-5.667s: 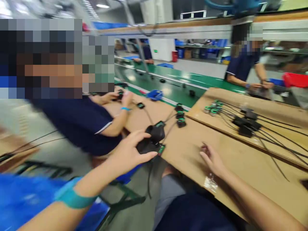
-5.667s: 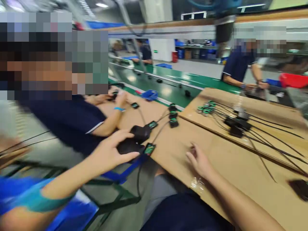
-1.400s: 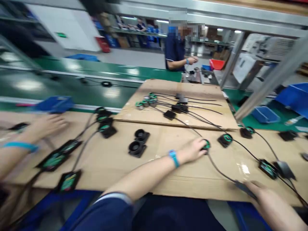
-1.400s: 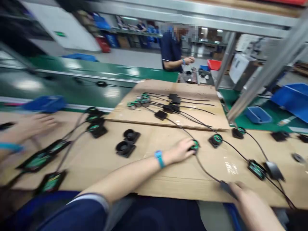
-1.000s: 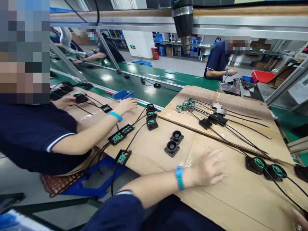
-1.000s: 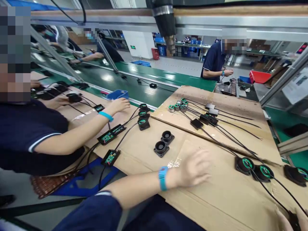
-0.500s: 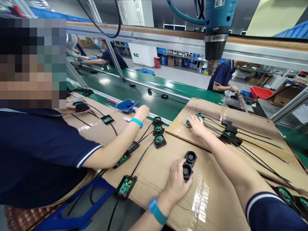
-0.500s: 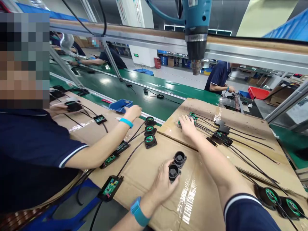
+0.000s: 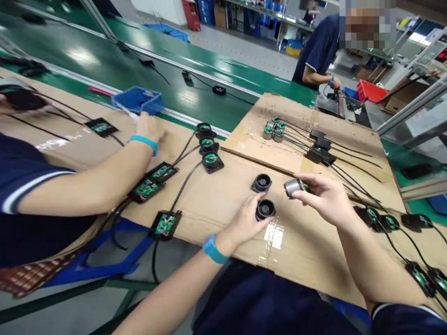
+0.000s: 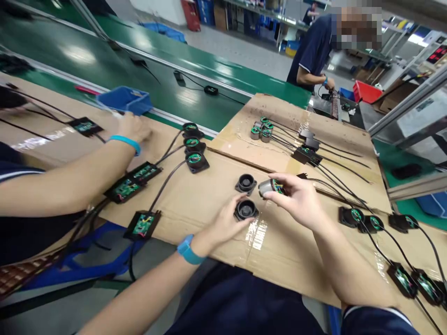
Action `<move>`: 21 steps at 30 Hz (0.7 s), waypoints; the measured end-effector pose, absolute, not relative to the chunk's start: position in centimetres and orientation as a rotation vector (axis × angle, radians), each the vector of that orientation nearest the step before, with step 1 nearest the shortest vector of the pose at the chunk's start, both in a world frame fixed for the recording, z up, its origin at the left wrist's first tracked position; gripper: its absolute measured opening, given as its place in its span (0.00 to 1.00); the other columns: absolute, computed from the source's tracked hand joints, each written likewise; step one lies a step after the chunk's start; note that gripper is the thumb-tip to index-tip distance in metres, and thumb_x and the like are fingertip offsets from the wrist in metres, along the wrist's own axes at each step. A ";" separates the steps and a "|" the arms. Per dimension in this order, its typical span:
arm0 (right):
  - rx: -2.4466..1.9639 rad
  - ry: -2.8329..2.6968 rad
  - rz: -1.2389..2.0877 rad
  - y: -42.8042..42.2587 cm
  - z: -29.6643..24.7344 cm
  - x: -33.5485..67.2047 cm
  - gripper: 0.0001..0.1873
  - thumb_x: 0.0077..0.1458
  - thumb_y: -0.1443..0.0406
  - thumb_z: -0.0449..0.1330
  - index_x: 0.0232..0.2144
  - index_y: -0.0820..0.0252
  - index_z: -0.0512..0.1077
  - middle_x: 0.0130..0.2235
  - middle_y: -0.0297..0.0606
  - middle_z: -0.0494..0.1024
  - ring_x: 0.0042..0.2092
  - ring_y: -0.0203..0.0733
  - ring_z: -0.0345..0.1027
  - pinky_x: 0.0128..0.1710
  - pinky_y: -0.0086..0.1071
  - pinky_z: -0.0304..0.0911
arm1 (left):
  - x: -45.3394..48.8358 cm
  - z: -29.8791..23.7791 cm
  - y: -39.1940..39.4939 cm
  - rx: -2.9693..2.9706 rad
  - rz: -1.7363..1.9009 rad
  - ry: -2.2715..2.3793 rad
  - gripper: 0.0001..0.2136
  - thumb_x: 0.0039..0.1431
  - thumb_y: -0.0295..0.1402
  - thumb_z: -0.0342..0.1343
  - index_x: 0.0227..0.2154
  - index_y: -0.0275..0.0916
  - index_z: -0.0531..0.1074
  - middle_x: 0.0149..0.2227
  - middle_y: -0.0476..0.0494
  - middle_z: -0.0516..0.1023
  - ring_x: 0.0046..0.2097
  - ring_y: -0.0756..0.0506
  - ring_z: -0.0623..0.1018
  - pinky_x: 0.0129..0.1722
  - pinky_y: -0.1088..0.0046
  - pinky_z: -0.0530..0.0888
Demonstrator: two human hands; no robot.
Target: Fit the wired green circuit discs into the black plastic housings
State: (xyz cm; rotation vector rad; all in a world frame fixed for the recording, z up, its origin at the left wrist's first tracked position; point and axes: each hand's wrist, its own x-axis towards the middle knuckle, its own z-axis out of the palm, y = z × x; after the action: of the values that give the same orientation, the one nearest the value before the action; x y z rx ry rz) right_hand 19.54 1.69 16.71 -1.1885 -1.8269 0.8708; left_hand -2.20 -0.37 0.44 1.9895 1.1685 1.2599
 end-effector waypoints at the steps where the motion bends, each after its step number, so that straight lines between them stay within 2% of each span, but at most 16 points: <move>1: -1.207 -1.710 0.966 -0.5 16.5 20.5 0.25 0.52 0.56 0.72 0.50 0.59 0.76 0.38 0.40 0.80 0.30 0.38 0.72 0.26 0.33 0.71 | -2.1 0.5 -0.4 1.961 1.243 1.169 0.32 0.55 0.35 0.68 0.59 0.40 0.61 0.57 0.35 0.72 0.59 0.37 0.73 0.59 0.53 0.72; 5: -1.228 -1.398 1.163 -4.9 14.3 23.3 0.26 0.51 0.59 0.72 0.51 0.60 0.74 0.33 0.36 0.78 0.24 0.32 0.65 0.20 0.28 0.65 | -1.5 0.8 -0.9 1.896 1.215 1.187 0.26 0.53 0.35 0.69 0.53 0.40 0.66 0.52 0.38 0.74 0.56 0.38 0.75 0.58 0.54 0.72; 9: -1.242 -1.353 1.203 -5.1 12.0 23.9 0.28 0.48 0.59 0.73 0.50 0.63 0.74 0.39 0.40 0.79 0.24 0.30 0.63 0.19 0.26 0.61 | -0.2 0.8 -2.0 1.848 1.247 1.251 0.24 0.54 0.33 0.68 0.51 0.40 0.67 0.50 0.40 0.76 0.54 0.39 0.76 0.57 0.55 0.72; 12: -1.189 -1.479 1.138 -5.0 11.0 23.0 0.27 0.51 0.59 0.70 0.52 0.62 0.73 0.43 0.43 0.80 0.32 0.37 0.72 0.32 0.33 0.71 | 0.7 0.5 -2.8 1.886 1.301 1.246 0.24 0.55 0.33 0.67 0.53 0.41 0.67 0.52 0.40 0.75 0.56 0.39 0.75 0.59 0.54 0.71; 15: -1.249 -1.711 0.856 -5.3 10.0 21.1 0.26 0.54 0.61 0.67 0.55 0.60 0.72 0.46 0.44 0.79 0.44 0.45 0.75 0.47 0.41 0.71 | 1.2 -0.2 -3.4 1.958 1.400 1.231 0.24 0.56 0.31 0.65 0.55 0.41 0.66 0.55 0.38 0.73 0.59 0.39 0.73 0.61 0.53 0.71; 18: -1.363 -1.944 0.513 -5.8 9.0 18.9 0.23 0.55 0.61 0.68 0.51 0.63 0.75 0.47 0.47 0.78 0.48 0.50 0.74 0.50 0.42 0.70 | 1.4 -1.0 -3.8 2.090 1.507 1.216 0.25 0.57 0.26 0.62 0.57 0.40 0.65 0.57 0.35 0.70 0.61 0.38 0.71 0.62 0.52 0.71; 21: -1.488 -2.110 0.325 -6.2 8.3 17.2 0.19 0.57 0.60 0.68 0.47 0.64 0.75 0.44 0.49 0.78 0.46 0.51 0.74 0.49 0.42 0.70 | 1.4 -1.4 -4.1 2.180 1.572 1.218 0.23 0.58 0.24 0.58 0.57 0.40 0.65 0.58 0.33 0.69 0.61 0.38 0.71 0.62 0.52 0.71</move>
State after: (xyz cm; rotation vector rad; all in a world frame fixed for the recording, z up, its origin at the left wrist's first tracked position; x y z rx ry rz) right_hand 17.16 -6.23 8.34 -1.4883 -2.1099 0.3254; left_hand 1.45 -4.13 -1.39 2.1805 1.2179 1.5720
